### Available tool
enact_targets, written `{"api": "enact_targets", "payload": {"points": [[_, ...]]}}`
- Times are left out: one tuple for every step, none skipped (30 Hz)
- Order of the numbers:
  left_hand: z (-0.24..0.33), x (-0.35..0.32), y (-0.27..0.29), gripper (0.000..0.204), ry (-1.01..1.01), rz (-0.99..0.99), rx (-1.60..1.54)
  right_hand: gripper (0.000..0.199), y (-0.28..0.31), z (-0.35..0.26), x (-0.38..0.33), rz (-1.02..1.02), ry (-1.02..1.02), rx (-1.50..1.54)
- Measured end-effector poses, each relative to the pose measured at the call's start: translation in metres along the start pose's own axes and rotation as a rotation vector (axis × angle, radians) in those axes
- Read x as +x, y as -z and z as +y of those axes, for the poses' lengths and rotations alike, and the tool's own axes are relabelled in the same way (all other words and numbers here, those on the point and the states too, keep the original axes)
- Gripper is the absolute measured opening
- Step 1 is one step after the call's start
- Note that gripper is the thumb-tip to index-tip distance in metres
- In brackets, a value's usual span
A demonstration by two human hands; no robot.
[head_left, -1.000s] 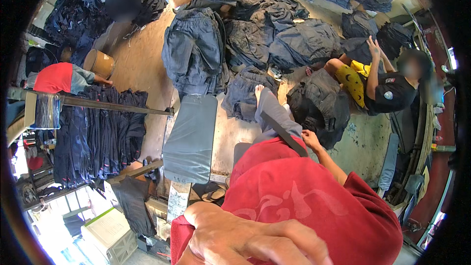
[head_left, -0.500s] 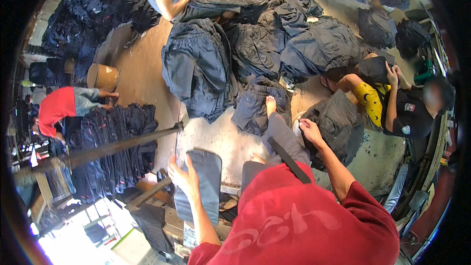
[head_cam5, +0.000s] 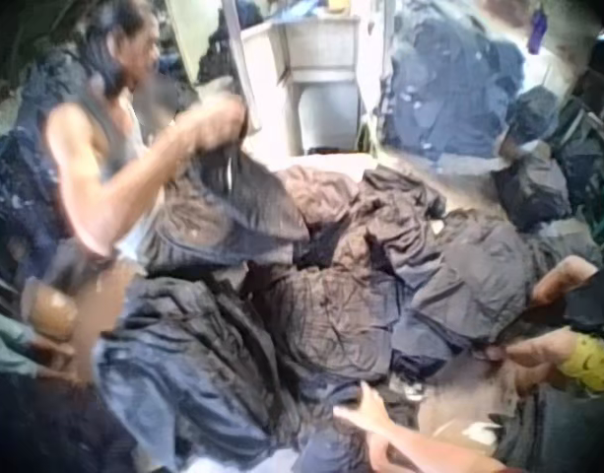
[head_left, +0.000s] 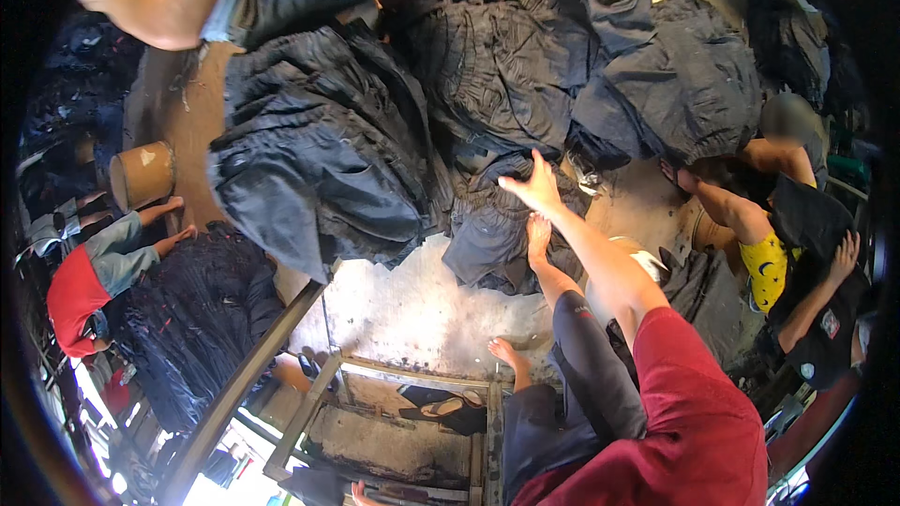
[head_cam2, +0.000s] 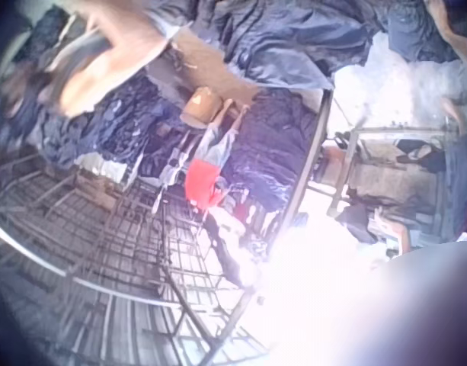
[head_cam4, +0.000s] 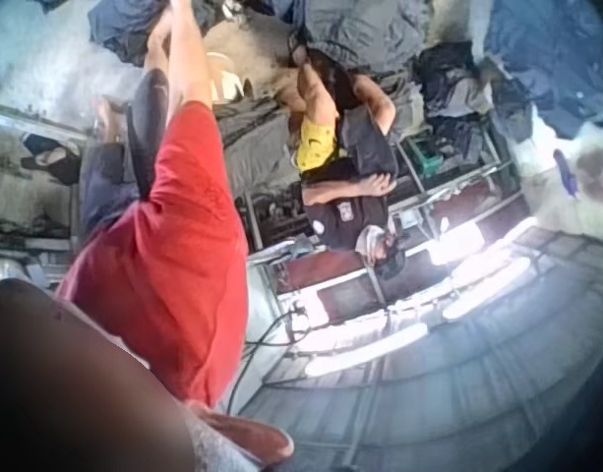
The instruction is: The person repeatedly picks up black trousers from a large pile, shakes them out, folds them, and places them on a nearby table. The person continues this cycle throughout the clip.
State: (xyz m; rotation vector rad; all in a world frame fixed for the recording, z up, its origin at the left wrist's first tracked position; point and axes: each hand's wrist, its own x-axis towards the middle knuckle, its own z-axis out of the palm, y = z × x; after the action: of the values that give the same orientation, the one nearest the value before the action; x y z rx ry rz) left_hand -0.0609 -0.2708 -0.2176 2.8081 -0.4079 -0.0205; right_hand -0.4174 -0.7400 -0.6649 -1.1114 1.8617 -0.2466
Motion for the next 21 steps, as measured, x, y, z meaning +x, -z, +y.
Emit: {"api": "enact_targets", "payload": {"points": [[0.006, 0.003, -0.006, 0.049, -0.017, -0.010, 0.043, 0.132, -0.008, -0.007, 0.030, 0.023, -0.022, -0.015], [0.012, 0.006, -0.014, 0.049, -0.035, -0.016, 0.079, 0.133, -0.016, -0.017, 0.061, 0.071, -0.050, -0.027], [0.020, 0.009, -0.020, 0.049, -0.049, -0.019, 0.108, 0.136, -0.023, -0.032, 0.093, 0.135, -0.053, -0.033], [0.028, 0.013, -0.026, 0.049, -0.059, -0.023, 0.136, 0.138, -0.027, -0.045, 0.122, 0.158, -0.045, -0.019], [0.036, 0.015, -0.033, 0.049, -0.069, -0.028, 0.160, 0.141, -0.029, -0.063, 0.152, 0.158, -0.087, 0.000], [0.043, 0.018, -0.038, 0.049, -0.079, -0.029, 0.178, 0.145, -0.034, -0.083, 0.181, 0.153, -0.115, -0.002], [0.049, 0.021, -0.044, 0.048, -0.084, -0.036, 0.195, 0.148, -0.038, -0.100, 0.204, 0.159, -0.117, -0.019], [0.054, 0.023, -0.048, 0.048, -0.090, -0.037, 0.205, 0.151, -0.047, -0.118, 0.227, 0.191, -0.109, -0.057], [0.059, 0.025, -0.052, 0.048, -0.092, -0.042, 0.218, 0.153, -0.057, -0.135, 0.247, 0.181, -0.123, -0.091], [0.062, 0.026, -0.056, 0.048, -0.095, -0.043, 0.234, 0.158, -0.070, -0.152, 0.265, 0.177, -0.140, -0.098], [0.065, 0.027, -0.059, 0.048, -0.093, -0.045, 0.246, 0.157, -0.087, -0.167, 0.281, 0.212, -0.172, -0.070], [0.068, 0.029, -0.063, 0.048, -0.093, -0.045, 0.255, 0.157, -0.106, -0.179, 0.292, 0.252, -0.196, -0.041], [0.070, 0.030, -0.065, 0.048, -0.090, -0.045, 0.270, 0.155, -0.127, -0.186, 0.300, 0.280, -0.187, -0.072], [0.073, 0.031, -0.069, 0.048, -0.089, -0.044, 0.276, 0.152, -0.149, -0.191, 0.307, 0.315, -0.173, -0.101], [0.076, 0.032, -0.072, 0.048, -0.089, -0.045, 0.286, 0.150, -0.165, -0.192, 0.315, 0.384, -0.140, -0.132], [0.078, 0.033, -0.076, 0.048, -0.091, -0.040, 0.292, 0.148, -0.181, -0.192, 0.320, 0.624, -0.123, -0.280], [0.081, 0.033, -0.078, 0.047, -0.090, -0.037, 0.296, 0.146, -0.196, -0.193, 0.325, 0.899, -0.082, -0.428], [0.083, 0.033, -0.081, 0.047, -0.088, -0.031, 0.297, 0.144, -0.205, -0.193, 0.330, 1.093, -0.062, -0.555], [0.085, 0.033, -0.083, 0.047, -0.084, -0.032, 0.298, 0.144, -0.207, -0.190, 0.335, 0.778, -0.120, -0.435], [0.086, 0.033, -0.085, 0.047, -0.081, -0.033, 0.304, 0.144, -0.206, -0.189, 0.338, 0.544, -0.180, -0.358], [0.088, 0.033, -0.085, 0.047, -0.074, -0.043, 0.318, 0.146, -0.201, -0.186, 0.340, 0.526, -0.180, -0.359]]}}
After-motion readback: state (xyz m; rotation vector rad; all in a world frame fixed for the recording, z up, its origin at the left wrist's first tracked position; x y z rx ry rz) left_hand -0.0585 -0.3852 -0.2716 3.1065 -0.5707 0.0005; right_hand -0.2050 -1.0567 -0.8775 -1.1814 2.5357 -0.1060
